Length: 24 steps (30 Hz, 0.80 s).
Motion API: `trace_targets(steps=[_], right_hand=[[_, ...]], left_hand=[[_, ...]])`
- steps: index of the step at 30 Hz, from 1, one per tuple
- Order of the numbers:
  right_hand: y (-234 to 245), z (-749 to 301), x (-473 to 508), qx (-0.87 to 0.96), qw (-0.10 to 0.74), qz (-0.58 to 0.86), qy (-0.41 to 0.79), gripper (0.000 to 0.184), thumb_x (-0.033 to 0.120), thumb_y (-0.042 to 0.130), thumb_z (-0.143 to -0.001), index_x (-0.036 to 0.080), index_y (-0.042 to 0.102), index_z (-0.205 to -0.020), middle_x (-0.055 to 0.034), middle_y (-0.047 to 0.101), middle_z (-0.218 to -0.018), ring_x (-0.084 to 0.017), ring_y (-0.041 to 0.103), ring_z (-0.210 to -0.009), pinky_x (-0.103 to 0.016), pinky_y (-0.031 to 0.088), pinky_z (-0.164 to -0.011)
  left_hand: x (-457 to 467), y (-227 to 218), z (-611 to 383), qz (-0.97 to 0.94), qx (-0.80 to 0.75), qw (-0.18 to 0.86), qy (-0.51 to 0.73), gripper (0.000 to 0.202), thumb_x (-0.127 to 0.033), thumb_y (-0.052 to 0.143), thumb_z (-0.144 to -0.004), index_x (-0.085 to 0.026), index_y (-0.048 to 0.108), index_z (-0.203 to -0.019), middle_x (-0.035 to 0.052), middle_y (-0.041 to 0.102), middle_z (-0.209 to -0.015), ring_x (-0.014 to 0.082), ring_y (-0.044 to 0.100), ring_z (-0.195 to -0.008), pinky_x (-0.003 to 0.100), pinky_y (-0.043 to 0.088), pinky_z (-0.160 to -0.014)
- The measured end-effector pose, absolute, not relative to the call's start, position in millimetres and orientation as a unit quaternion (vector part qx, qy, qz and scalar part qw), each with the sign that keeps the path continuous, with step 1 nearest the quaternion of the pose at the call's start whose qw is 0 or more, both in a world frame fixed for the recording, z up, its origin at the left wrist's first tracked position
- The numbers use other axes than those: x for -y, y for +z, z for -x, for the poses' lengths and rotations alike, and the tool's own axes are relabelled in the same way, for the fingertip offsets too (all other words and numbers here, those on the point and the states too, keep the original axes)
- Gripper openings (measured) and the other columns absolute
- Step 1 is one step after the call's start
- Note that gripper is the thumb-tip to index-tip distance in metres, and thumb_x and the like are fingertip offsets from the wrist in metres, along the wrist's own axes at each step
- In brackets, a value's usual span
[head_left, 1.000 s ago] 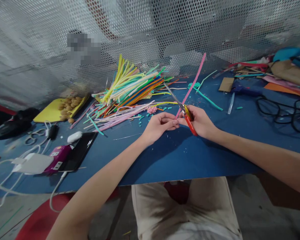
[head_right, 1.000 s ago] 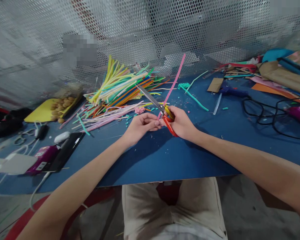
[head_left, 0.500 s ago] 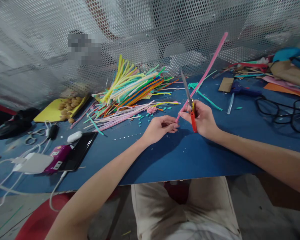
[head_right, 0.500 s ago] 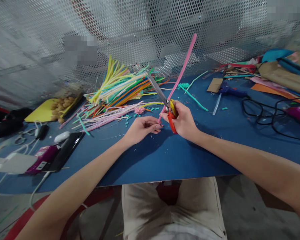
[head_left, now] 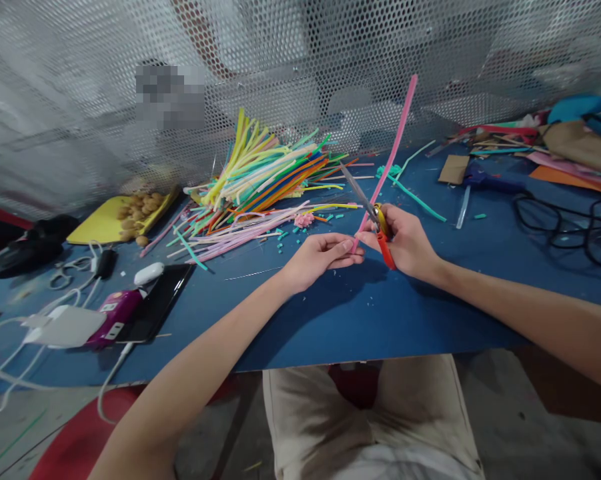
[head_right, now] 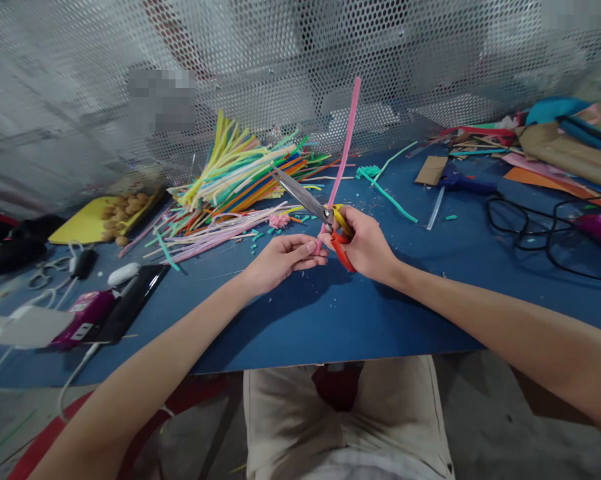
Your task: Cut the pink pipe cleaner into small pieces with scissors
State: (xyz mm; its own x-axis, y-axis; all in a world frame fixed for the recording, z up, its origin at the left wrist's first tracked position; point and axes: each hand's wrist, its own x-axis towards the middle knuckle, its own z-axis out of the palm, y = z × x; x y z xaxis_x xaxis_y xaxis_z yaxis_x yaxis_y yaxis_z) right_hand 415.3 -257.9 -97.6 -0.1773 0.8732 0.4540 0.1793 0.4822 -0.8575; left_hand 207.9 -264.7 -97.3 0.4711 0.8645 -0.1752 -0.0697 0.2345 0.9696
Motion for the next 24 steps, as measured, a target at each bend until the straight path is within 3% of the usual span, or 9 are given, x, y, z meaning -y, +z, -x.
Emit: trace_targets(steps=[9, 15, 24], right_hand=[[-100.1, -417.0, 253.3, 0.675, 0.513, 0.396, 0.353, 0.027, 0.035, 0.080, -0.074, 0.022, 0.060, -0.086, 0.0019, 0.059, -0.076, -0.012, 0.047, -0.062, -0.030, 0.044, -0.060], [-100.0, -416.2, 253.1, 0.673, 0.514, 0.392, 0.359, 0.028, 0.036, 0.081, -0.074, 0.023, 0.060, -0.087, 0.0022, 0.058, -0.076, -0.013, 0.047, -0.063, -0.031, 0.045, -0.060], [-95.7, -414.7, 258.9, 0.690, 0.509, 0.386, 0.340, 0.028, 0.041, 0.080, -0.076, 0.023, 0.060, -0.086, 0.0011, 0.062, -0.078, -0.013, 0.051, -0.063, -0.031, 0.050, -0.062]], left_hand=[[267.9, -89.7, -210.3, -0.500, -0.384, 0.690, 0.355, 0.037, -0.043, 0.069, -0.092, -0.012, 0.072, -0.110, 0.0151, 0.074, -0.115, 0.0188, 0.075, -0.099, 0.027, 0.058, -0.093], [267.6, -91.1, -208.1, -0.525, -0.379, 0.679, 0.347, 0.040, -0.038, 0.080, -0.082, -0.013, 0.072, -0.112, 0.0140, 0.073, -0.118, 0.0181, 0.073, -0.103, 0.028, 0.056, -0.097], [267.2, -92.6, -205.5, -0.529, -0.410, 0.670, 0.321, 0.042, -0.041, 0.084, -0.077, -0.012, 0.075, -0.107, 0.0141, 0.077, -0.106, 0.0167, 0.076, -0.088, 0.026, 0.060, -0.087]])
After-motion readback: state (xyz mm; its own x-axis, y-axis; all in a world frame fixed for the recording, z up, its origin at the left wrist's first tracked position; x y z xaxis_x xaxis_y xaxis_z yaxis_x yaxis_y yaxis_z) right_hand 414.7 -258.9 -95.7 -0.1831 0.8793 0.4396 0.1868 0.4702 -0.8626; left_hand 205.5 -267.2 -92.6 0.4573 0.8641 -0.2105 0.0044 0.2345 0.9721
